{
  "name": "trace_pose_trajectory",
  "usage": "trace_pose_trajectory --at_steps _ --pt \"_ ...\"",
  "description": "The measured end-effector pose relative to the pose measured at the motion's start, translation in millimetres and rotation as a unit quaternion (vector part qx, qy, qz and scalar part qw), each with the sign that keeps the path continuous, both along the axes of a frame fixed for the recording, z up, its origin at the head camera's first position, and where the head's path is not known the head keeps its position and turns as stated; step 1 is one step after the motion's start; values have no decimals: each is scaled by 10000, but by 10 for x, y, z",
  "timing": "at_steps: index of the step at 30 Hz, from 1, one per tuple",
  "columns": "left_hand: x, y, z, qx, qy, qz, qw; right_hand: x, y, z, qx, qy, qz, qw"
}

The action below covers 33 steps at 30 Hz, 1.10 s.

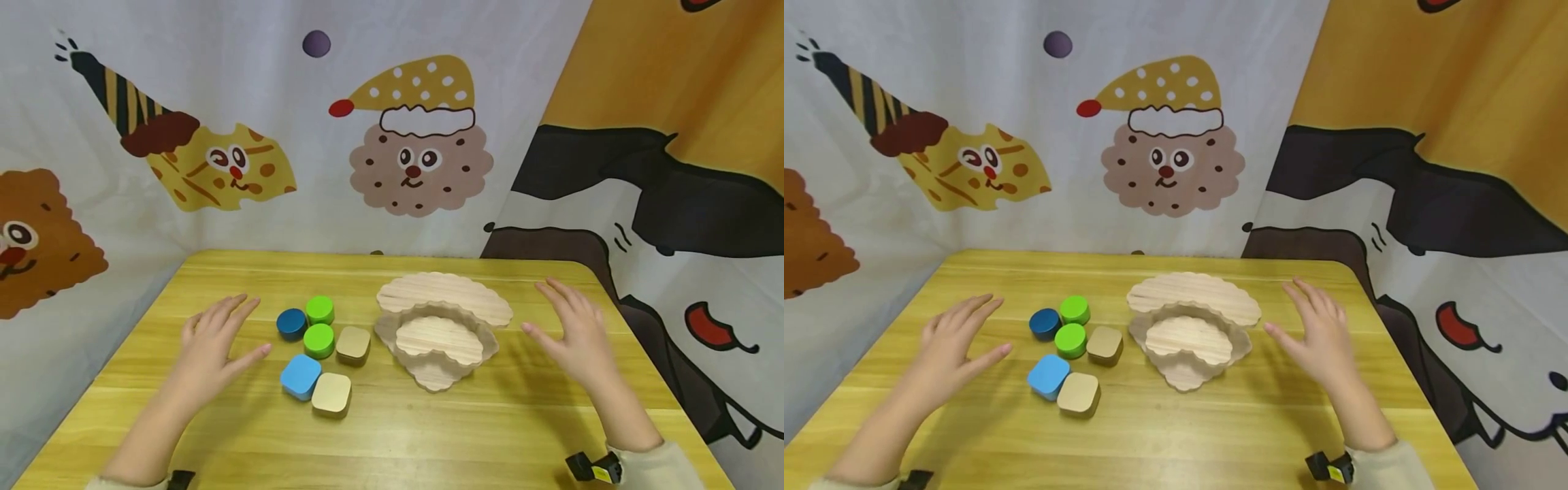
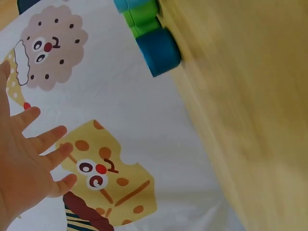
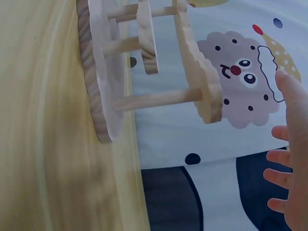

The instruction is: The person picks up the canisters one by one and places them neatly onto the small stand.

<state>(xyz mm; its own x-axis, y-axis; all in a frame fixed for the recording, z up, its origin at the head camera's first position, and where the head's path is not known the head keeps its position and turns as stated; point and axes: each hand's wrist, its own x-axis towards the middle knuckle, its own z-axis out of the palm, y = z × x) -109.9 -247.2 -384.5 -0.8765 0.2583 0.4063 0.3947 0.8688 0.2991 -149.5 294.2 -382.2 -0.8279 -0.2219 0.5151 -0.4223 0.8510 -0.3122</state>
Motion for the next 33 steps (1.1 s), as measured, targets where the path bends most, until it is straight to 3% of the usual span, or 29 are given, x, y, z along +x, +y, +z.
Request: trace_pose_trajectory --at_steps 15,22,33 --pt "71 139 -284 985 -41 -168 9950 -82 -154 -289 -692 -162 84 9974" --pt "86 155 -352 1370 -341 -139 9899 -75 -274 -353 -993 51 -219 9948" --pt "78 143 -505 1986 -1136 -265 9731 -86 -417 -512 -1385 238 -498 9888"
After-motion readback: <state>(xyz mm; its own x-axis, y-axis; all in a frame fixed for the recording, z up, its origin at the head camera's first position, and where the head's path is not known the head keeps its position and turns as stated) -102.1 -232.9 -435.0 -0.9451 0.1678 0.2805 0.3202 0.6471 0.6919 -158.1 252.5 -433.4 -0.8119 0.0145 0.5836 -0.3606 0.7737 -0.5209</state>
